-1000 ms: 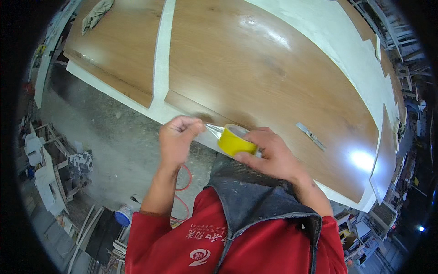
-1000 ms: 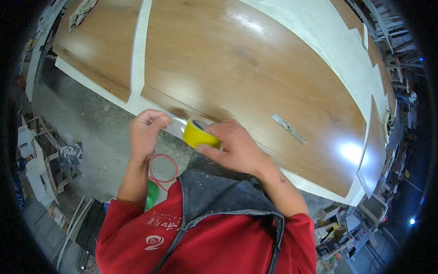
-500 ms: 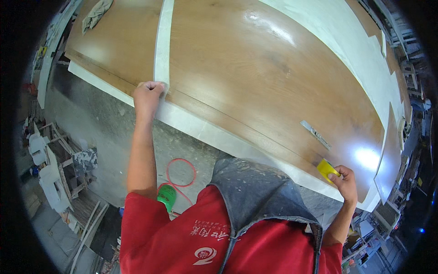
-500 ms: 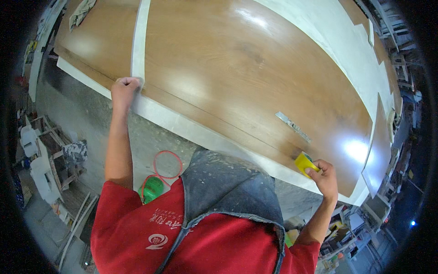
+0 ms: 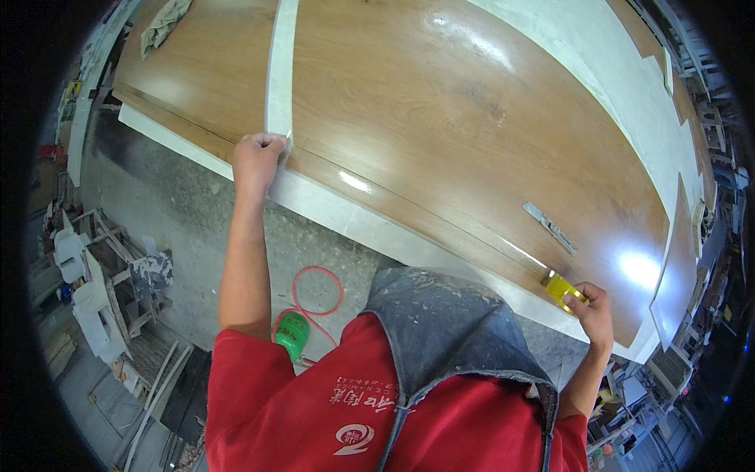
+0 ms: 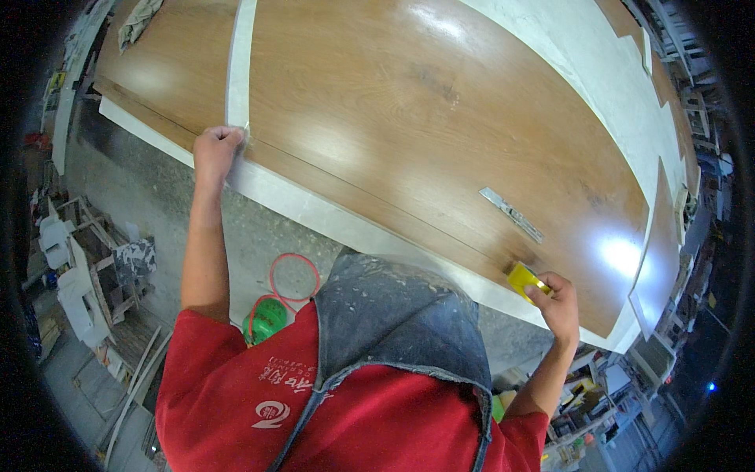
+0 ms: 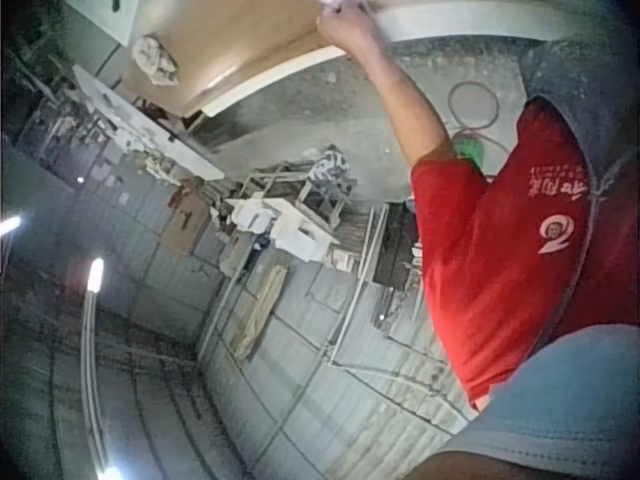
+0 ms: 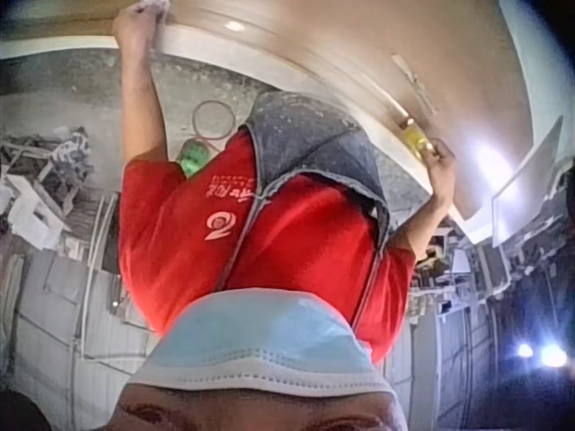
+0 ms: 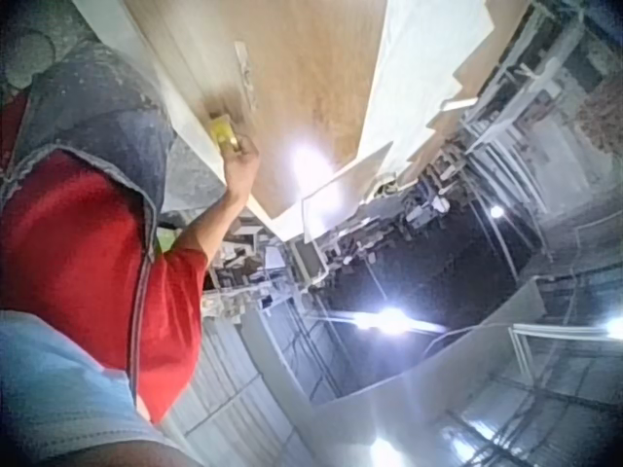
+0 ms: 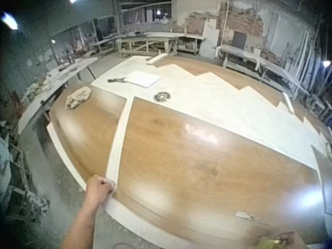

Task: The person wipes a large wooden panel with a cloth, then repeatedly applies yellow masking tape along the edges and seams of the panel. They use a utility knife to cut the tape and smooth it down, working methodically around the panel's perimeter.

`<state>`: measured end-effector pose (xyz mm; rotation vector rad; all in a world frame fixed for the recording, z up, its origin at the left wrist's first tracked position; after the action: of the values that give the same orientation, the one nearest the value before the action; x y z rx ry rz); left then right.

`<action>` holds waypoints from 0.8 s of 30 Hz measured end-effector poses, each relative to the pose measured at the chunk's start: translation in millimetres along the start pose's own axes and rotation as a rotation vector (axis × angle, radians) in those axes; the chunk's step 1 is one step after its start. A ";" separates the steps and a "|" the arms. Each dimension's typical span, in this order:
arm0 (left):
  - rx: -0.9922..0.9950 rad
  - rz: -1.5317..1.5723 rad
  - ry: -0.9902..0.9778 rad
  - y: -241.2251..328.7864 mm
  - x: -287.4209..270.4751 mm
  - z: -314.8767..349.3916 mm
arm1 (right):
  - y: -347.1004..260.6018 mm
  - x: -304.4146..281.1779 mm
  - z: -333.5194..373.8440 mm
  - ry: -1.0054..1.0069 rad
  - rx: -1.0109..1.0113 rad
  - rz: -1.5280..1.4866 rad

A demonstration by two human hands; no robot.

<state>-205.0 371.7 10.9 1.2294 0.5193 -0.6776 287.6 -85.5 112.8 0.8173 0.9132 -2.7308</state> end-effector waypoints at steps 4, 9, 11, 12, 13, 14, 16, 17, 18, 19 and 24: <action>0.073 -0.068 0.039 7.2 -1.6 3.0 | -0.1 1.3 -2.1 -0.010 -0.006 0.047; 0.052 -0.097 -0.008 -2.2 -0.1 -5.0 | -8.9 4.0 -0.5 -0.016 0.017 0.101; 0.108 -0.153 -0.014 -5.2 0.6 -10.1 | -12.4 7.1 -2.8 -0.015 0.005 0.126; 0.092 -0.186 -0.032 3.1 0.1 -8.9 | -13.2 9.2 -4.1 -0.009 0.004 0.130; 0.079 -0.216 -0.056 10.1 1.4 -6.5 | -13.7 9.1 -3.2 0.001 0.009 0.137; 0.089 -0.174 -0.037 -7.0 -1.2 -13.3 | -19.8 9.2 0.0 0.021 -0.023 0.198; 0.103 -0.195 -0.051 -11.8 -2.5 -17.0 | -32.5 9.3 -0.4 0.026 0.003 0.264; 0.055 -0.182 -0.063 -17.9 -3.8 -20.7 | -37.8 11.3 -0.3 0.022 0.045 0.265; 0.091 -0.192 -0.050 -19.6 -4.1 -22.0 | -41.1 12.1 -0.4 0.032 0.058 0.315; 0.073 -0.128 -0.094 -18.7 -2.1 -25.8 | -41.3 13.5 -2.1 0.041 0.067 0.361; 0.060 -0.250 -0.080 -15.0 -2.5 -27.1 | -59.4 23.1 -2.6 0.083 0.070 0.486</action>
<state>-217.5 395.5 -4.7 1.1989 0.5952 -0.9564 251.5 -35.4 129.0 1.0166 0.5415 -2.3286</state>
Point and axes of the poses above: each hand's wrist, its own z-axis away from the middle knuckle, its own x-axis out of the palm, y = z × x, the point moved 4 cm from there along -z, towards the middle knuckle, and after that the axes turned 1 degree about -y, right-handed, at the moved point
